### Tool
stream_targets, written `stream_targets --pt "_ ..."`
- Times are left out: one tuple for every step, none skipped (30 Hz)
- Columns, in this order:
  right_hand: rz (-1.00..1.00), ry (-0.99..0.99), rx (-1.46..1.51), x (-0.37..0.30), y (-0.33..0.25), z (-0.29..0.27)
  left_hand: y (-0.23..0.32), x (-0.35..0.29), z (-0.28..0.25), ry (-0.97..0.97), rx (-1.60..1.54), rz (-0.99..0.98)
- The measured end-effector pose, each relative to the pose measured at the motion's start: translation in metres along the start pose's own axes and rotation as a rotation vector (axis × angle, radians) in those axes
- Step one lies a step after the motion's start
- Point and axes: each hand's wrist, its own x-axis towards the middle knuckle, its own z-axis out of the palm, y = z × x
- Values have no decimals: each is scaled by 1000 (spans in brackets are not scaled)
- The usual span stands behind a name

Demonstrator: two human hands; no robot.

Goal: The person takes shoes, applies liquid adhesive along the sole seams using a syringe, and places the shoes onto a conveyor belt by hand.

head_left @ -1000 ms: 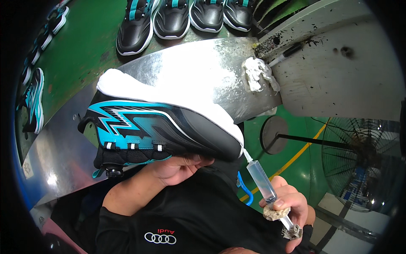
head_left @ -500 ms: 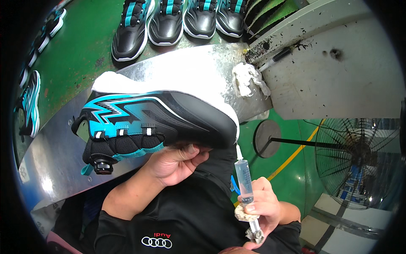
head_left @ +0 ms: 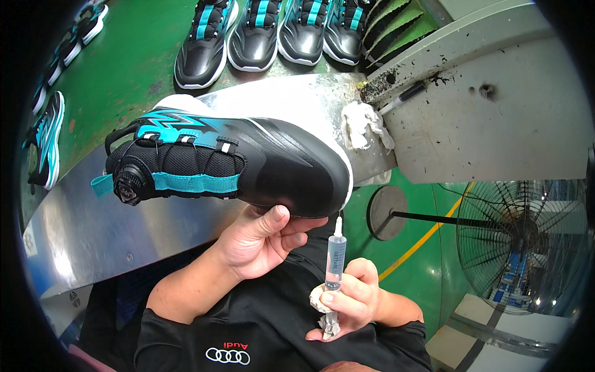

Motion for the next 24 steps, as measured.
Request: stream_targets --pt "-11 -3 -16 0 1 1 1 0 0 -3 4 0" --pt "-15 19 -20 2 1 4 1 0 0 -6 7 -1" --pt "-16 17 -22 1 2 4 1 1 -1 -9 5 -1" --pt "-22 12 -27 1 1 4 1 -1 0 -4 3 0" --pt "-28 7 -32 2 0 4 1 -2 2 1 -1 1" --pt "-35 9 -30 3 -1 3 1 -4 4 0 4 6" --pt "-21 -19 -41 4 -2 3 2 -3 4 -1 -5 2" --pt "-7 -46 -53 5 -2 4 4 -3 4 -2 -13 -2" --pt "-8 -45 -55 5 -1 6 5 -4 4 -4 -12 -3" --pt "-12 -31 -52 5 0 7 5 -4 3 1 -19 -1" --pt "-17 -16 -47 5 1 8 6 -5 2 9 -24 2" --pt "-22 -15 -40 5 -1 9 7 -6 2 12 -19 9" --pt "-51 32 -22 5 -3 8 7 -9 3 31 -1 9" --pt "-80 81 3 3 -5 8 8 -11 4 55 20 14" --pt "-131 149 -8 -1 -6 6 7 -12 6 85 10 -26" --pt "-143 188 -47 -5 -9 2 3 -17 8 58 -13 -30" --pt "-149 232 -87 -7 -11 -1 2 -21 8 33 -33 -38" --pt "-106 191 -155 -8 -12 -9 2 -23 5 16 -8 -72" --pt "-72 151 -201 -7 -7 -12 4 -34 3 16 23 -91" --pt "-49 100 -196 -4 3 -9 9 -49 3 -14 -2 -81" --pt "-37 43 -183 -5 16 -5 3 -71 -26 -163 -39 -33" --pt "-12 26 -195 0 24 -6 1 -94 -12 14 -10 21" --pt "-28 -24 -194 2 39 1 4 -119 -2 187 21 68" --pt "-10 -51 -197 6 52 8 8 -142 2 272 72 113"
